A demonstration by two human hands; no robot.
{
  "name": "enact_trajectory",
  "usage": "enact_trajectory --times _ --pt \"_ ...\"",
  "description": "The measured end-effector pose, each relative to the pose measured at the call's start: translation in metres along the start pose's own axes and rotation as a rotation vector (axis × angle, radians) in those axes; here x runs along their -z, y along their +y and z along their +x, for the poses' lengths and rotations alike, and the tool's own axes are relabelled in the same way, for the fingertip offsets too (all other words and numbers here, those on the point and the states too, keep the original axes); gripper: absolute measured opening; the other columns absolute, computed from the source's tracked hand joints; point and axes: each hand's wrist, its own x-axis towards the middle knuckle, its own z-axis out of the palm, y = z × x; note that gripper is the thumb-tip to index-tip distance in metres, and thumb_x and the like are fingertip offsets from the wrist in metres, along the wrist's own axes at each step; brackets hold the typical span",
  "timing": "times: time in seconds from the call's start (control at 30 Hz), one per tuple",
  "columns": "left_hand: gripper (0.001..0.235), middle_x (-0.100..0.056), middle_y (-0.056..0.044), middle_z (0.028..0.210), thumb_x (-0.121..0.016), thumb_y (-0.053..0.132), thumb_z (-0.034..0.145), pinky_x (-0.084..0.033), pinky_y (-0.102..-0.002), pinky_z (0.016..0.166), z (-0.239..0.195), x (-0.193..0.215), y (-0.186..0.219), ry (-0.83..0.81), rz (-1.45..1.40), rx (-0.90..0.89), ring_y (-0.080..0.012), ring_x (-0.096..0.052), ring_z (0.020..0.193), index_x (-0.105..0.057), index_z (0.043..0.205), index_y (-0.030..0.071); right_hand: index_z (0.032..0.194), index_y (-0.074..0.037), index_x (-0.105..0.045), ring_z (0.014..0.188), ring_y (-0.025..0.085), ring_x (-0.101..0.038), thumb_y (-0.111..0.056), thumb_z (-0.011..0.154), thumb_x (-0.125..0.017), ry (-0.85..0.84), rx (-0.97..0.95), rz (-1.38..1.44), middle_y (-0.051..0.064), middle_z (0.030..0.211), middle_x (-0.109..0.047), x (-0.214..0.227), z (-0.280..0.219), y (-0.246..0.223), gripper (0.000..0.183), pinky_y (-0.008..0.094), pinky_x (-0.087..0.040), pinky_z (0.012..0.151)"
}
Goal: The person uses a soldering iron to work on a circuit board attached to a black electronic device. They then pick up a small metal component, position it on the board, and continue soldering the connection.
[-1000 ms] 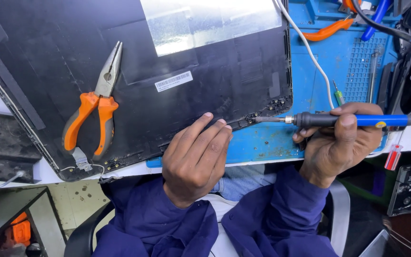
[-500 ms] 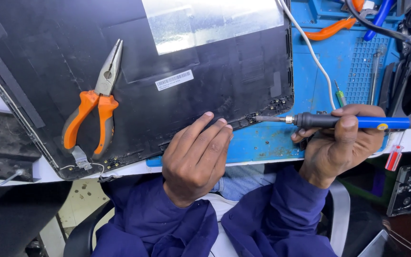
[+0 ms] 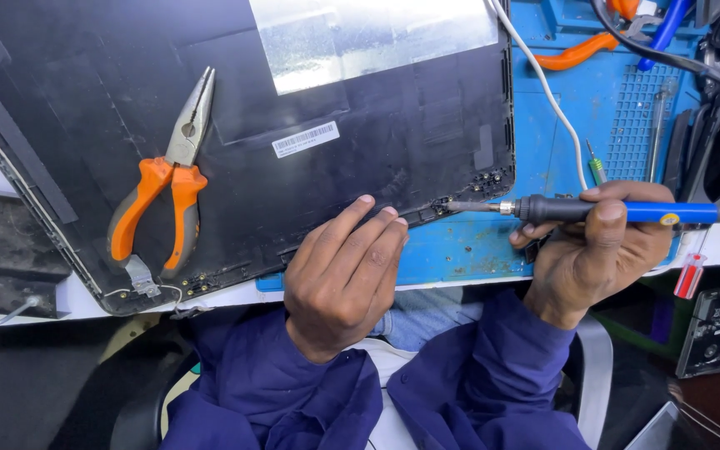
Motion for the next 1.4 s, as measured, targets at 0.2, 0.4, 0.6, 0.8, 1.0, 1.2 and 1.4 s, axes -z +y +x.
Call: enact_trajectory --times 0.2,0.4,0.6,0.8,1.0,1.2,1.4 --pt "0.004 -0.079 -0.009 0.094 -0.079 -0.001 0.094 -0.062 -0.032 0.079 -0.001 0.0 -0.001 -0.007 -0.011 -0.004 -0.0268 -0.077 0.095 -0.078 0.093 0.003 0.102 -0.011 -0.048 0.053 0.028 -0.06 -0.045 0.107 -0.065 0.015 -0.005 0.001 0.01 0.072 -0.042 -0.002 0.0 -0.003 0.039 0.039 -0.056 0.043" --pt "0.005 -0.079 -0.009 0.093 -0.08 -0.002 0.093 -0.062 -0.032 0.078 0.0 0.0 -0.001 0.0 -0.013 -0.003 -0.0263 -0.077 0.094 -0.078 0.092 0.003 0.103 -0.01 -0.048 0.055 0.032 -0.064 -0.041 0.109 -0.063 -0.029 0.032 0.0 0.01 0.076 -0.042 0.0 0.001 0.001 0.035 0.039 -0.057 0.044" --pt "0.005 -0.079 -0.008 0.094 -0.08 -0.001 0.093 -0.062 -0.031 0.079 -0.001 0.0 -0.001 -0.008 0.0 -0.011 -0.026 -0.077 0.095 -0.078 0.093 0.003 0.106 -0.01 -0.047 0.057 0.03 -0.062 -0.042 0.111 -0.063 -0.053 0.027 0.003 0.014 0.071 -0.046 0.002 0.0 0.001 0.035 0.041 -0.06 0.047" --pt "0.005 -0.079 -0.009 0.093 -0.079 -0.002 0.093 -0.061 -0.032 0.078 0.0 0.001 0.0 0.001 -0.008 -0.008 -0.0265 -0.077 0.094 -0.078 0.093 0.003 0.105 -0.01 -0.049 0.058 0.03 -0.064 -0.042 0.111 -0.063 -0.046 0.041 -0.012 0.011 0.076 -0.044 0.003 0.0 0.003 0.035 0.04 -0.059 0.046" --pt "0.01 -0.08 -0.012 0.099 -0.083 -0.001 0.09 -0.062 -0.036 0.081 -0.004 0.003 0.002 -0.05 -0.046 0.015 -0.0304 -0.077 0.101 -0.076 0.097 0.002 0.111 -0.011 -0.053 0.061 0.028 -0.064 -0.047 0.108 -0.065 0.015 -0.009 0.066 0.01 0.085 -0.052 0.011 0.0 -0.011 0.037 0.038 -0.06 0.048" --pt "0.008 -0.079 -0.009 0.098 -0.081 0.002 0.091 -0.062 -0.038 0.083 -0.005 0.002 0.003 -0.063 -0.04 0.029 -0.0297 -0.076 0.101 -0.076 0.097 0.003 0.107 -0.002 -0.059 0.072 0.031 -0.072 -0.027 0.1 -0.069 -0.148 -0.004 0.247 0.012 0.098 -0.063 0.031 0.004 0.012 0.028 0.034 -0.066 0.057" --pt "0.012 -0.079 -0.008 0.1 -0.083 0.002 0.09 -0.061 -0.037 0.086 -0.01 -0.001 0.002 -0.073 -0.015 0.039 -0.0291 -0.075 0.103 -0.075 0.099 0.005 0.104 -0.006 -0.058 0.064 0.024 -0.07 -0.028 0.096 -0.07 -0.278 -0.128 0.289 0.01 0.084 -0.065 0.03 0.007 0.018 0.027 0.03 -0.061 0.06"
